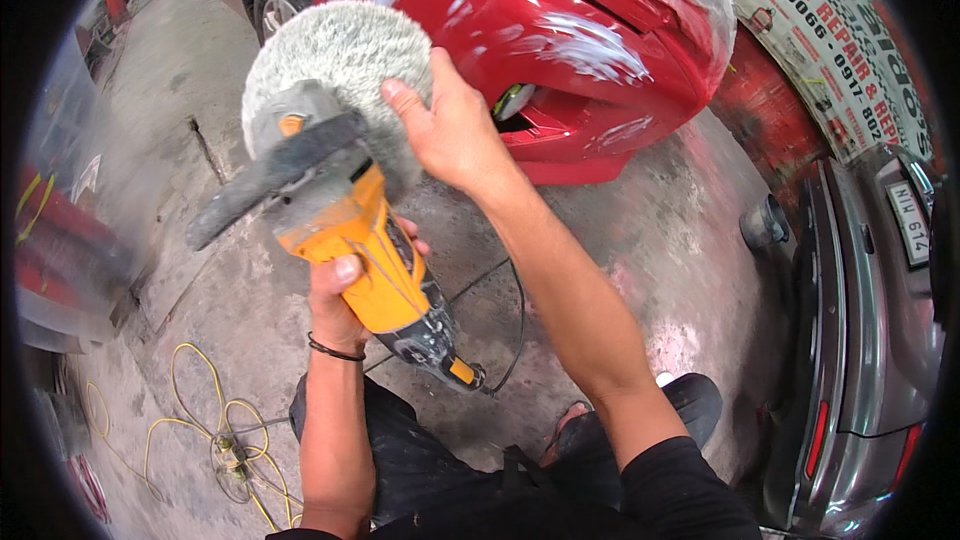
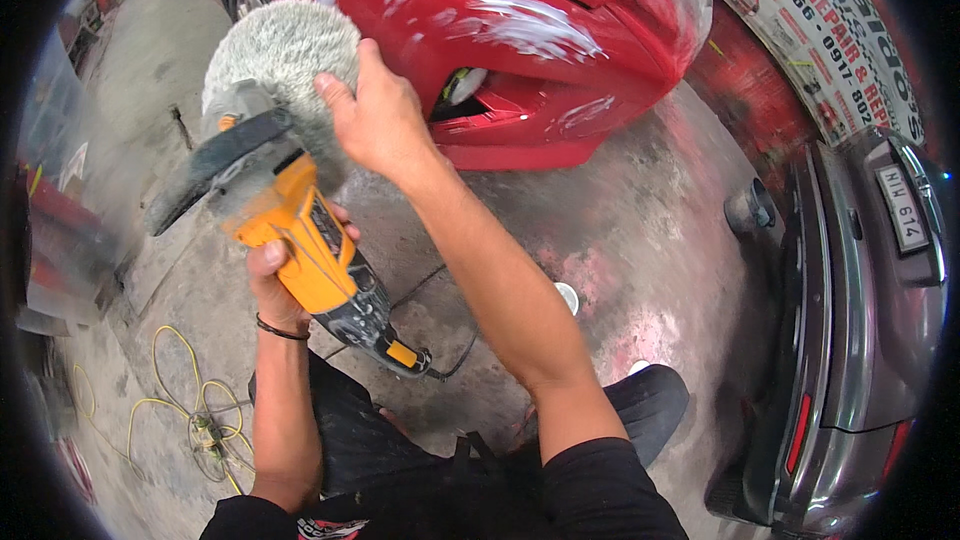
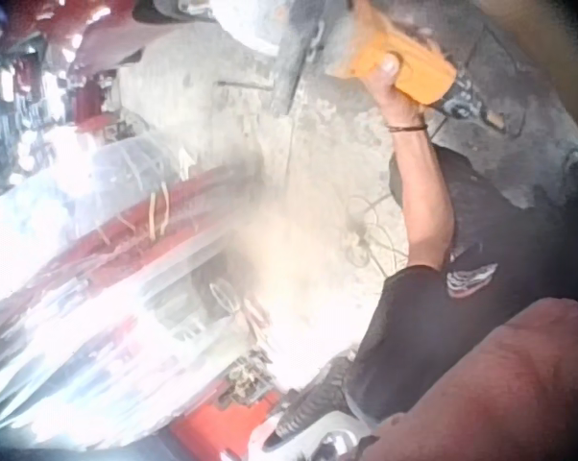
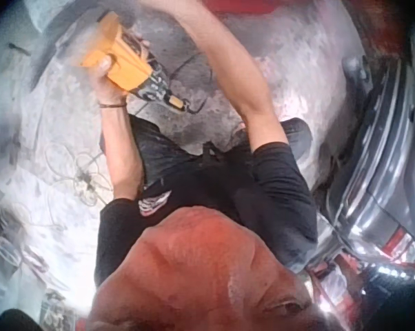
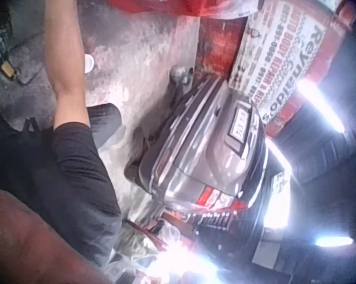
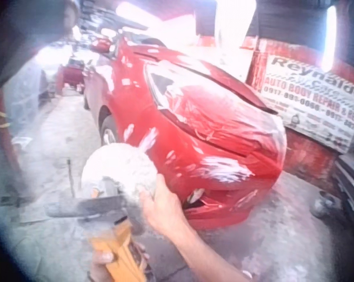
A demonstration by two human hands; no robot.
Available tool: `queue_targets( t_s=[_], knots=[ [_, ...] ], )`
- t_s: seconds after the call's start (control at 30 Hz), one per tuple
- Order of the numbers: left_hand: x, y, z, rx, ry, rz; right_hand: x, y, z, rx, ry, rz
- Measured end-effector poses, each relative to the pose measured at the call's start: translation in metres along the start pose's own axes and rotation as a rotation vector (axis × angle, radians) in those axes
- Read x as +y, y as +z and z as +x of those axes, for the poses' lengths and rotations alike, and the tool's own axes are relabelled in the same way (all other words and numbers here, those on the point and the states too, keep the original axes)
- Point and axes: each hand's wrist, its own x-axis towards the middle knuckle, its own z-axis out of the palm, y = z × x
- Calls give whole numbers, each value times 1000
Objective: The person applies a white substance to a red car bumper by hand and then uses a power buffer to polish the surface.
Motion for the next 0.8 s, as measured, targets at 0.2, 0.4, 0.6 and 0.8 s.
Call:
queue_targets(
  t_s=[0.2,0.4,0.6,0.8],
  knots=[
    [3,-5,-3,24,-13,12,7,5,-23,-5,81,26],
    [6,-7,-18,3,-97,245,30,1,-60,78,84,371],
    [13,-11,-40,-64,-274,397,42,28,-137,188,461,1471],
    [-34,13,-51,-60,-405,693,118,45,-219,437,742,1422]
  ],
)
